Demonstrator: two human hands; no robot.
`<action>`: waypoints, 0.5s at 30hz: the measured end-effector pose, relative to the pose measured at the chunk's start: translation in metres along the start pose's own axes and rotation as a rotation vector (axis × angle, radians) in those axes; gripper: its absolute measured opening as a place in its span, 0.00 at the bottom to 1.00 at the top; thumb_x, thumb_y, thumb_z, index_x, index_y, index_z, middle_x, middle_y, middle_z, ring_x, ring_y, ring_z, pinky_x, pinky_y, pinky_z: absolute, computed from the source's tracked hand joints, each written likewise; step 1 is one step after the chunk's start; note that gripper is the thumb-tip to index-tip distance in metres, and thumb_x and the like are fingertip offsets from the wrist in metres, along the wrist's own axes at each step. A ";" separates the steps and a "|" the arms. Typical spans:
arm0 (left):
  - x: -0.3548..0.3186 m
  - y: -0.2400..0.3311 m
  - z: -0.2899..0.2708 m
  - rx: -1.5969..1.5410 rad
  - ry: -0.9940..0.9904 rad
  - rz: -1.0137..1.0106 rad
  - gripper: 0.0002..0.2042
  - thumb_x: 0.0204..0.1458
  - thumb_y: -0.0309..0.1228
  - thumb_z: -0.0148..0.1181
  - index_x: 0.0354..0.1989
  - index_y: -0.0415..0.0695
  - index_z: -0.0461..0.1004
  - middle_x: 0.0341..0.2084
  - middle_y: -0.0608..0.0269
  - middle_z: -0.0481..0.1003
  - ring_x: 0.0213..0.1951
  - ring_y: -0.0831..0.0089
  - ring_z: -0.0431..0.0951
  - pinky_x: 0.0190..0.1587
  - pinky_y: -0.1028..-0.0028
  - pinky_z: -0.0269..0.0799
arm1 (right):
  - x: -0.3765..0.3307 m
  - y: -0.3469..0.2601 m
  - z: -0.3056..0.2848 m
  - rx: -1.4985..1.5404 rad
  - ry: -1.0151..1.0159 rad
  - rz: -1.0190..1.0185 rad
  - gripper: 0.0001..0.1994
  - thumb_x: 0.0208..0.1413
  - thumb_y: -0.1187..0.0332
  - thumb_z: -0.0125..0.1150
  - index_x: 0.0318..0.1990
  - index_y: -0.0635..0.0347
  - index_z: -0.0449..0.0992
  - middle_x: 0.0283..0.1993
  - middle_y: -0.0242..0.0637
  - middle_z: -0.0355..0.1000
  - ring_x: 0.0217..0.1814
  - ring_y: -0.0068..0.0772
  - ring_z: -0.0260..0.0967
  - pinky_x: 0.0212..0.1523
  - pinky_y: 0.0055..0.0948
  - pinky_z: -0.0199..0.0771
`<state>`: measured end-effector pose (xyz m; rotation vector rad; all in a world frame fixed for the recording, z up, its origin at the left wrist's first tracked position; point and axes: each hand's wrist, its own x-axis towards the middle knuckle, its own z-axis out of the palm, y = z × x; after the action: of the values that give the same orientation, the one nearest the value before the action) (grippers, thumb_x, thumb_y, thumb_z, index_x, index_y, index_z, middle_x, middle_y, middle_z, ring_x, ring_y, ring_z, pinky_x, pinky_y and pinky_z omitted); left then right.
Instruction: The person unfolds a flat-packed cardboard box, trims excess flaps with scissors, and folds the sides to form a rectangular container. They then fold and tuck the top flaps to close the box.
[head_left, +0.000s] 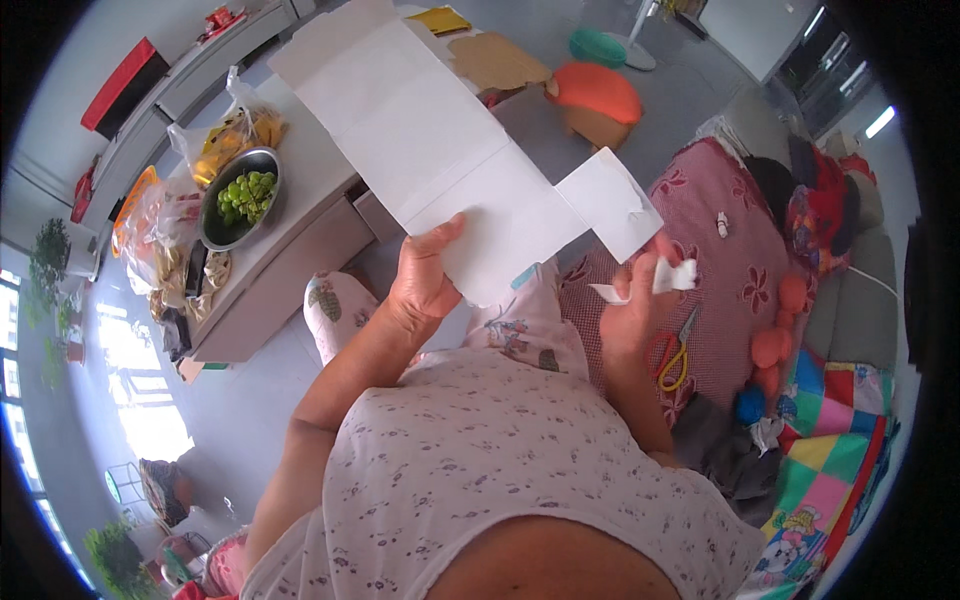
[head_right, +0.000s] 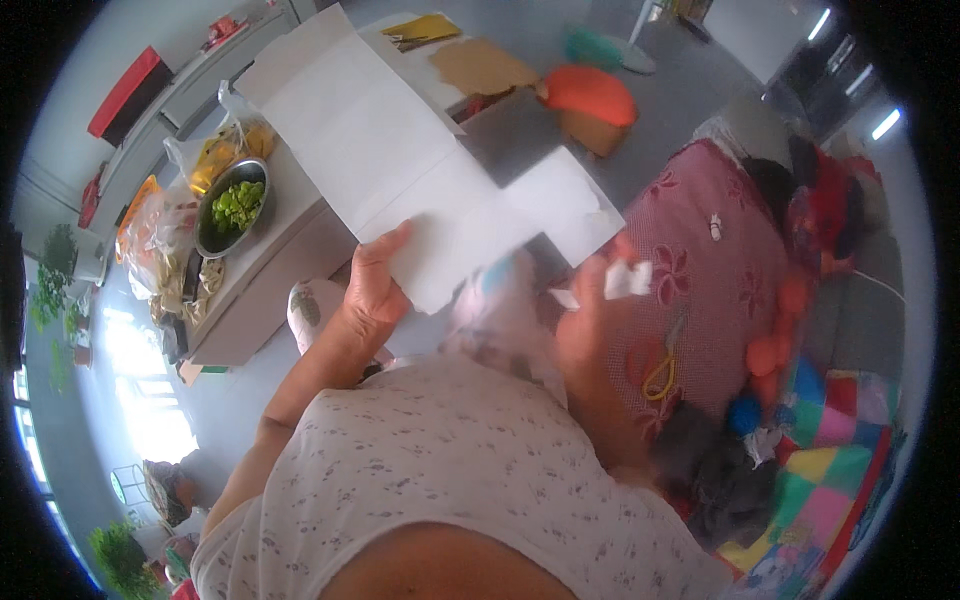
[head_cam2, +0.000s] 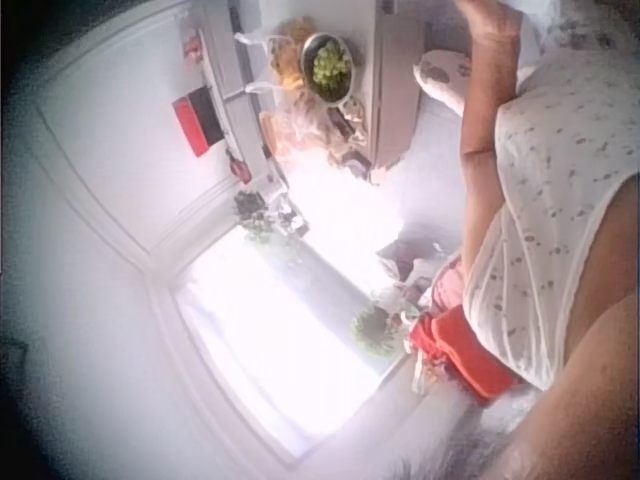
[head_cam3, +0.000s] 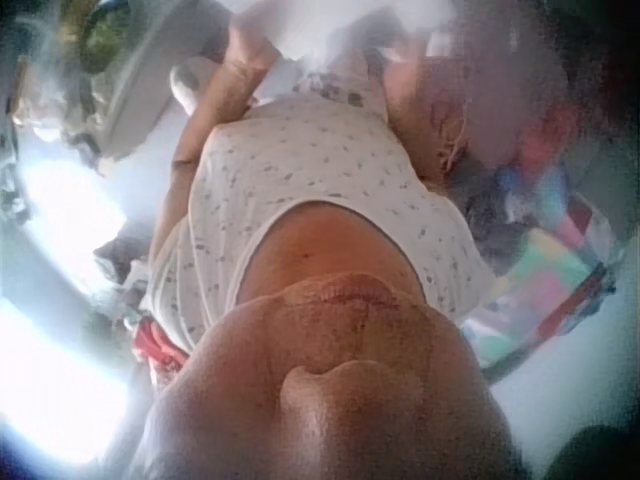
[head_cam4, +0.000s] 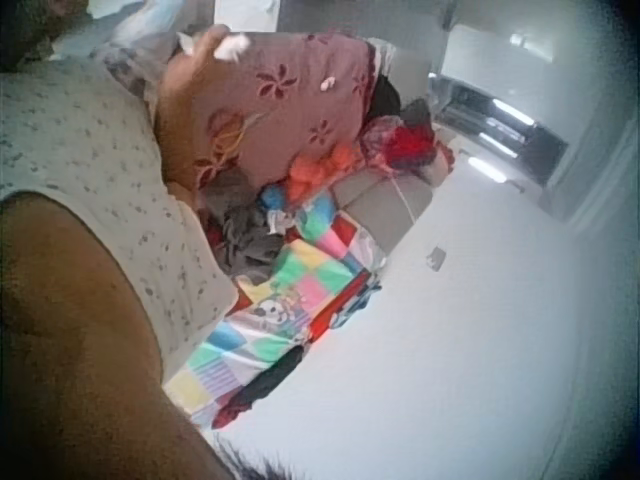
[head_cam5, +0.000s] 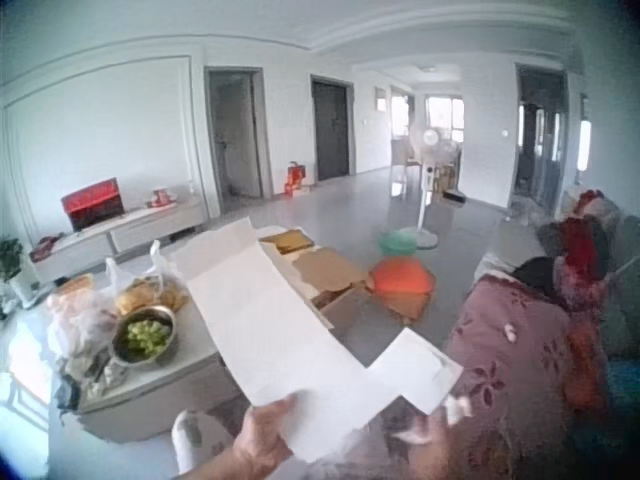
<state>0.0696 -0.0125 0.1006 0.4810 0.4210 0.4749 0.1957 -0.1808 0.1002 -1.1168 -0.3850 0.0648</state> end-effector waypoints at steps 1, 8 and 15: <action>-0.001 0.001 0.001 0.020 0.010 0.003 0.15 0.51 0.29 0.49 0.46 0.35 0.67 0.42 0.53 0.71 0.45 0.61 0.71 0.50 0.64 0.67 | 0.003 0.003 -0.005 -0.154 0.169 0.045 0.18 0.54 0.64 0.57 0.49 0.64 0.65 0.40 0.37 0.67 0.36 0.21 0.63 0.31 0.19 0.64; -0.001 -0.001 -0.004 0.067 0.024 -0.012 0.16 0.51 0.29 0.49 0.46 0.34 0.66 0.43 0.51 0.70 0.45 0.59 0.70 0.51 0.62 0.66 | 0.027 -0.001 -0.015 -1.101 -0.324 -0.823 0.25 0.44 0.67 0.65 0.50 0.64 0.66 0.49 0.48 0.66 0.50 0.42 0.64 0.47 0.39 0.67; -0.006 0.001 -0.008 0.054 0.016 0.010 0.20 0.47 0.26 0.55 0.49 0.33 0.63 0.42 0.50 0.70 0.44 0.57 0.72 0.49 0.61 0.69 | 0.016 0.010 -0.009 -0.828 -0.426 -0.174 0.24 0.45 0.58 0.65 0.47 0.63 0.70 0.37 0.44 0.70 0.36 0.35 0.69 0.37 0.29 0.69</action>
<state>0.0610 -0.0120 0.0960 0.5325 0.4475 0.4781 0.2147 -0.1799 0.0923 -1.8861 -0.9406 -0.0162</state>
